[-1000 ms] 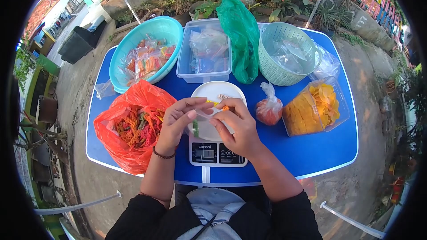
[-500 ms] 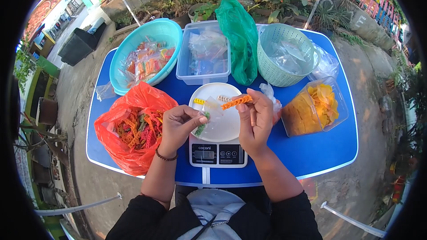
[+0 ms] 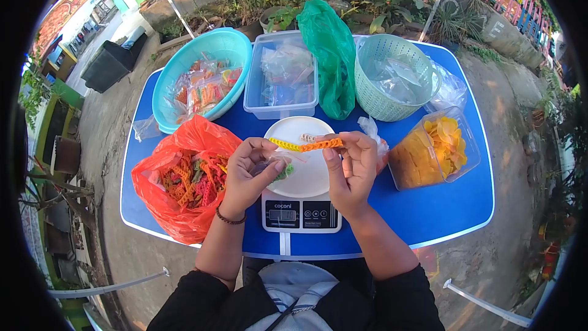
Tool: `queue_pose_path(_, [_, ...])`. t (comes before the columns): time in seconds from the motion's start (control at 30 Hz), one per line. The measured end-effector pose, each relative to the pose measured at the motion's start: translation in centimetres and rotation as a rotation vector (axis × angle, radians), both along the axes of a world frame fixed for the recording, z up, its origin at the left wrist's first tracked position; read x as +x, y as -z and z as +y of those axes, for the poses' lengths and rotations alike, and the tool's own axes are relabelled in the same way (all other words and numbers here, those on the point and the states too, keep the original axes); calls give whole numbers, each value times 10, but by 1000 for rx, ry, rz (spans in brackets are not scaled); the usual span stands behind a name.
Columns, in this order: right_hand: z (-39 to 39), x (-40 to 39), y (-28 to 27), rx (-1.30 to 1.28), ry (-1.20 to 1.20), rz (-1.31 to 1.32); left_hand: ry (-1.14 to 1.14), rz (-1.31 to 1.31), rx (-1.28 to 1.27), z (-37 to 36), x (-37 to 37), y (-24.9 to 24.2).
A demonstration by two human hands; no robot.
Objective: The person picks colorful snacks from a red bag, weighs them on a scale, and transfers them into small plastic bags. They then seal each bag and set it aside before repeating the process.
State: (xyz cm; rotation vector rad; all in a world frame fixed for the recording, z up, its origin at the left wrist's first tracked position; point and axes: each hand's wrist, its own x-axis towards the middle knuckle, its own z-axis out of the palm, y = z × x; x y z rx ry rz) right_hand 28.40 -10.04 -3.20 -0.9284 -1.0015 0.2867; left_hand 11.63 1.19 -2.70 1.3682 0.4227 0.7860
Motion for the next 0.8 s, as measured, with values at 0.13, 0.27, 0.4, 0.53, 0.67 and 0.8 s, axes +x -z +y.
queue_pose_path(0.13, [-1,1,5,-46,-30,-108,60,22,-7,1,-2,-1])
queue_pose_path(0.27, [-2,0,5,-64,-59,-115,112,47,-55,2,-4,1])
queue_pose_path(0.4, [-1,-5,2,16,-22,-11,125,-27,-62,0,-1,2])
queue_pose_path(0.53, [-1,-2,3,-33,-54,-48,96,-38,-38,0,-2,6])
queue_pose_path(0.67, [-2,0,6,-63,-96,-138,122,-35,-35,4,-4,8])
queue_pose_path(0.8, [-2,1,8,-99,12,-246,166,-52,-71,-1,-2,-2])
